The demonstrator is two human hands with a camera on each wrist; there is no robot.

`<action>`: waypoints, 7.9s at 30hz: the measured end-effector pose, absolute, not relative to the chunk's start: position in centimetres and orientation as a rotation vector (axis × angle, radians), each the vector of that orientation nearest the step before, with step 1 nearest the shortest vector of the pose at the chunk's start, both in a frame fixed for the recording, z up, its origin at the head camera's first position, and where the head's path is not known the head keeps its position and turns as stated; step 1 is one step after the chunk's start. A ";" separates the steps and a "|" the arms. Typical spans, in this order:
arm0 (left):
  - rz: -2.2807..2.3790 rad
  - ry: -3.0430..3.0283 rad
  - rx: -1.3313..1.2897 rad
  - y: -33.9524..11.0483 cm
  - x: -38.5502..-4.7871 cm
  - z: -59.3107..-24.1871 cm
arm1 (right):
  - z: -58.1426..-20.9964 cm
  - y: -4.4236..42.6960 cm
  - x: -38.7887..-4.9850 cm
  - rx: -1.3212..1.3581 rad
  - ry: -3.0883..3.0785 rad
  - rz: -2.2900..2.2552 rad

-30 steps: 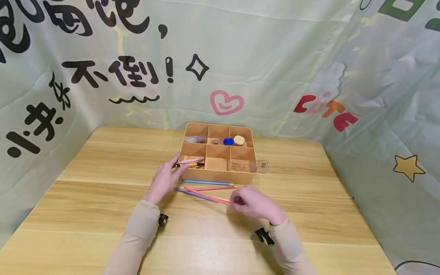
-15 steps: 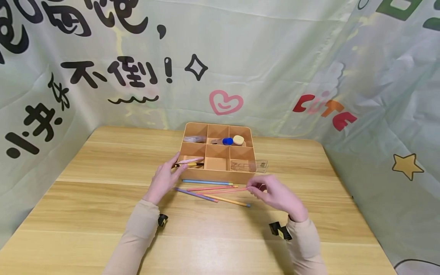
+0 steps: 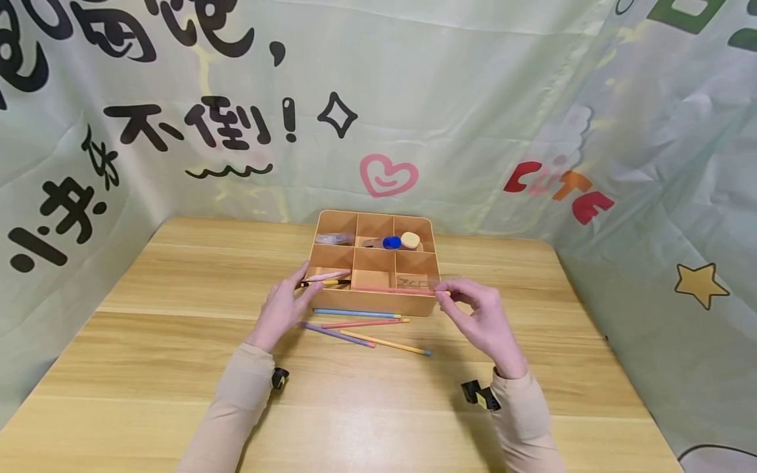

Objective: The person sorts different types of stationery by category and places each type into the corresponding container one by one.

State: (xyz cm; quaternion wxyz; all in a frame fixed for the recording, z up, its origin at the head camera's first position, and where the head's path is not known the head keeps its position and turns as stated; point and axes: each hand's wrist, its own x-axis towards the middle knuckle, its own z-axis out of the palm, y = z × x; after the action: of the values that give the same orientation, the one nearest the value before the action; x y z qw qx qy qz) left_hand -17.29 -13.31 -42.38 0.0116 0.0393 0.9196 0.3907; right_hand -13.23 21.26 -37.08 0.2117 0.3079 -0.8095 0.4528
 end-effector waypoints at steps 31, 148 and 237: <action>1.219 2.859 0.107 -13.3 -17.2 -42.3 | -37.4 19.3 -13.6 0.823 -1.982 1.050; 1.218 2.868 0.112 -13.2 -17.3 -42.3 | -40.3 17.9 -14.2 0.860 -2.313 0.729; 1.190 2.868 0.104 -13.1 -17.3 -42.3 | -42.4 19.6 -14.4 0.867 -3.251 0.675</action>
State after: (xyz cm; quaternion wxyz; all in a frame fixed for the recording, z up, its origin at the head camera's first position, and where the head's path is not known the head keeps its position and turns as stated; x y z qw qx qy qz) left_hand -17.29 -13.09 -42.27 0.0173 0.0336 0.9230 0.3829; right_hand -14.36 19.58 -42.45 -0.1444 0.2499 -0.9374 0.1947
